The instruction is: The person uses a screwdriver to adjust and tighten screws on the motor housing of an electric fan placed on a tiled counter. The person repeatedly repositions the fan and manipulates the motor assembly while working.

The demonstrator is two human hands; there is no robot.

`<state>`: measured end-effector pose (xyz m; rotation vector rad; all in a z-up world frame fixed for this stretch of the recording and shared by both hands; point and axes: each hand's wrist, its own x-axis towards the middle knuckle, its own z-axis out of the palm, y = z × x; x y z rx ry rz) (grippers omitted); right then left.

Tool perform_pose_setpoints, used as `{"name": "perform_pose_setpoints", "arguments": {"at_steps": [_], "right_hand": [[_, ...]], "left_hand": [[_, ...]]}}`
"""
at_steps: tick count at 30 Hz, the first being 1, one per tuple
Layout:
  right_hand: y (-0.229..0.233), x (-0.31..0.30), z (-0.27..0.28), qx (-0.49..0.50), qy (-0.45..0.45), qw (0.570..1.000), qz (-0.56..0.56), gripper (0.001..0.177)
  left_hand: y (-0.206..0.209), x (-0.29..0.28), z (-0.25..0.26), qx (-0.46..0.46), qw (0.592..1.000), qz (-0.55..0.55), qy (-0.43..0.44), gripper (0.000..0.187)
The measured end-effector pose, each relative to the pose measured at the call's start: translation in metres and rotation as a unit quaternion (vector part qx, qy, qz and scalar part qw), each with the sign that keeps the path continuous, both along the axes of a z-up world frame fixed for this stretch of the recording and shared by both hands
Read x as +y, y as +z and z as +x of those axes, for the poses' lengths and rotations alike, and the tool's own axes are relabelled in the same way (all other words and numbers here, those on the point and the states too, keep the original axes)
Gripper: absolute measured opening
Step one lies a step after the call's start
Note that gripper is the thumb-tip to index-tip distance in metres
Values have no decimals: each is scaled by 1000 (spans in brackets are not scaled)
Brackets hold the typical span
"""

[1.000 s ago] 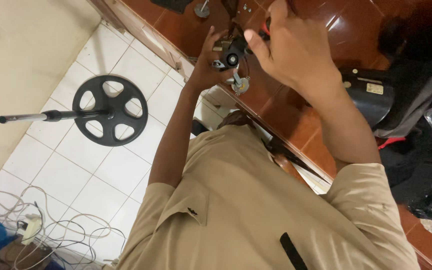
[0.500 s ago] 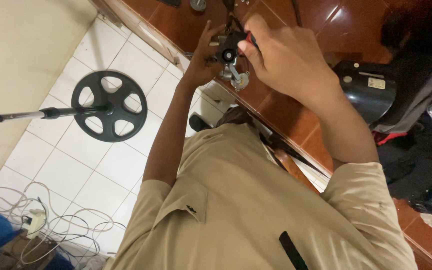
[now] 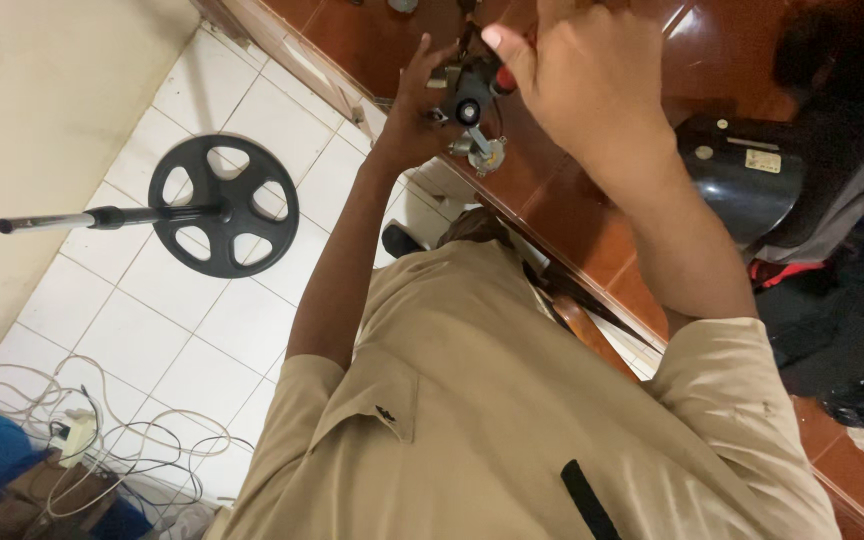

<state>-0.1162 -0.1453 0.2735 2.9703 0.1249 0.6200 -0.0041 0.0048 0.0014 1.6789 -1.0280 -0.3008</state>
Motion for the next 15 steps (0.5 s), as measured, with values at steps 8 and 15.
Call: {"name": "perform_pose_setpoints", "arguments": {"at_steps": [8, 15], "right_hand": [[2, 5, -11, 182, -54, 980, 67, 53], [4, -11, -12, 71, 87, 986, 124, 39]], "left_hand": [[-9, -1, 5, 0, 999, -36, -5, 37], [-4, -1, 5, 3, 998, -63, -12, 37]]}}
